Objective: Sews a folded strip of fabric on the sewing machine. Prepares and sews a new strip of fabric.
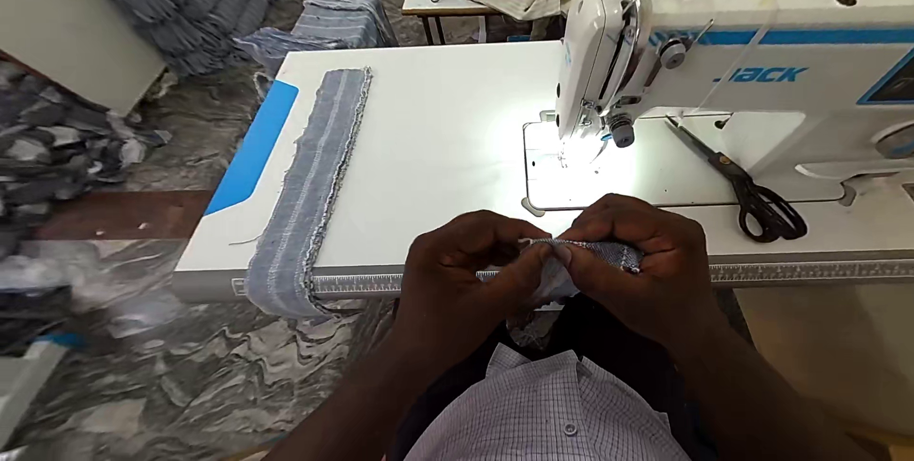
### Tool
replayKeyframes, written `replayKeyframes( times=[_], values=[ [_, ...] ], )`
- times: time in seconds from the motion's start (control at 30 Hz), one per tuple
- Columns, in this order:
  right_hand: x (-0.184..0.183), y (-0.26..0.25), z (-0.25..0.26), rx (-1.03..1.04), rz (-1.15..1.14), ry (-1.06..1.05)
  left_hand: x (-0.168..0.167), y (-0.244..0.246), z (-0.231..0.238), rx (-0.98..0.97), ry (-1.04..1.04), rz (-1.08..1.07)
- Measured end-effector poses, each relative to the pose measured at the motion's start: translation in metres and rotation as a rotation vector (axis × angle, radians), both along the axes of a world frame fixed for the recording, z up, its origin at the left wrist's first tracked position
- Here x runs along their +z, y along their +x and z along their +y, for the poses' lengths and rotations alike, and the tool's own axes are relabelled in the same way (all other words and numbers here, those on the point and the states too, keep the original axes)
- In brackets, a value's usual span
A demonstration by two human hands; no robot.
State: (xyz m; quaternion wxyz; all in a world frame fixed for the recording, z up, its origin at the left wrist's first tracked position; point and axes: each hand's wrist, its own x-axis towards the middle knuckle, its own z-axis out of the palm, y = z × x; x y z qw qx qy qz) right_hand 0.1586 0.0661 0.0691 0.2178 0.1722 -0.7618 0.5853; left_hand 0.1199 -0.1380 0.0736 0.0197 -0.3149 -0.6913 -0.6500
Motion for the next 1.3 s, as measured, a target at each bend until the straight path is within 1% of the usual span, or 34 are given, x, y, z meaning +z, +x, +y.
replayKeyframes(
  times=[0.13, 0.2, 0.27, 0.3, 0.33, 0.4, 0.47, 0.53, 0.57, 0.67, 0.8, 0.87, 0.9, 1.0, 1.1, 1.13, 1.2, 1.3],
  values=[
    [0.000, -0.002, -0.002, -0.040, 0.057, -0.010, -0.002, 0.001, 0.007, 0.091, 0.074, 0.006],
    [0.000, -0.002, -0.001, -0.047, 0.090, 0.003, -0.003, 0.002, 0.013, 0.173, 0.060, 0.102],
    [-0.002, -0.003, -0.001, -0.071, 0.111, 0.011, -0.005, 0.007, 0.017, 0.254, -0.116, 0.318],
    [-0.004, -0.003, 0.000, -0.095, 0.114, 0.006, -0.007, 0.012, 0.019, 0.258, -0.221, 0.406],
    [-0.005, -0.004, 0.001, -0.116, 0.114, -0.004, -0.007, 0.016, 0.020, 0.235, -0.289, 0.447],
    [-0.007, -0.006, 0.004, -0.133, 0.106, -0.010, -0.005, 0.012, 0.012, 0.149, -0.277, 0.385],
    [-0.008, -0.005, 0.008, -0.092, 0.087, 0.010, 0.003, -0.002, 0.000, 0.039, -0.255, 0.244],
    [-0.007, -0.004, 0.007, -0.039, 0.071, 0.044, 0.009, -0.013, -0.008, -0.068, -0.253, 0.185],
    [-0.006, -0.005, 0.007, -0.018, 0.070, 0.061, 0.011, -0.015, -0.009, -0.080, -0.254, 0.214],
    [-0.001, -0.008, 0.011, 0.043, 0.091, 0.143, 0.015, -0.016, -0.010, -0.014, -0.302, 0.364],
    [0.007, -0.007, 0.019, 0.091, 0.076, 0.235, 0.015, -0.012, -0.012, 0.006, -0.321, 0.436],
    [0.009, -0.005, 0.018, 0.073, 0.076, 0.222, 0.013, -0.011, -0.011, 0.028, -0.298, 0.451],
    [0.009, -0.004, 0.017, 0.039, 0.084, 0.179, 0.013, -0.011, -0.010, 0.044, -0.275, 0.451],
    [0.009, 0.001, 0.017, -0.020, 0.085, 0.029, 0.013, -0.009, -0.007, 0.046, -0.202, 0.367],
    [0.007, 0.004, 0.015, -0.025, 0.055, -0.052, 0.011, -0.007, -0.006, -0.012, -0.132, 0.158],
    [0.007, 0.006, 0.015, -0.019, 0.031, -0.062, 0.011, -0.007, -0.006, -0.062, -0.085, 0.066],
    [0.009, 0.009, 0.016, 0.028, -0.026, -0.090, 0.009, -0.011, -0.009, -0.225, 0.058, -0.106],
    [0.006, 0.010, 0.011, 0.124, -0.095, -0.287, 0.009, -0.016, -0.012, -0.433, 0.247, -0.310]
  ],
)
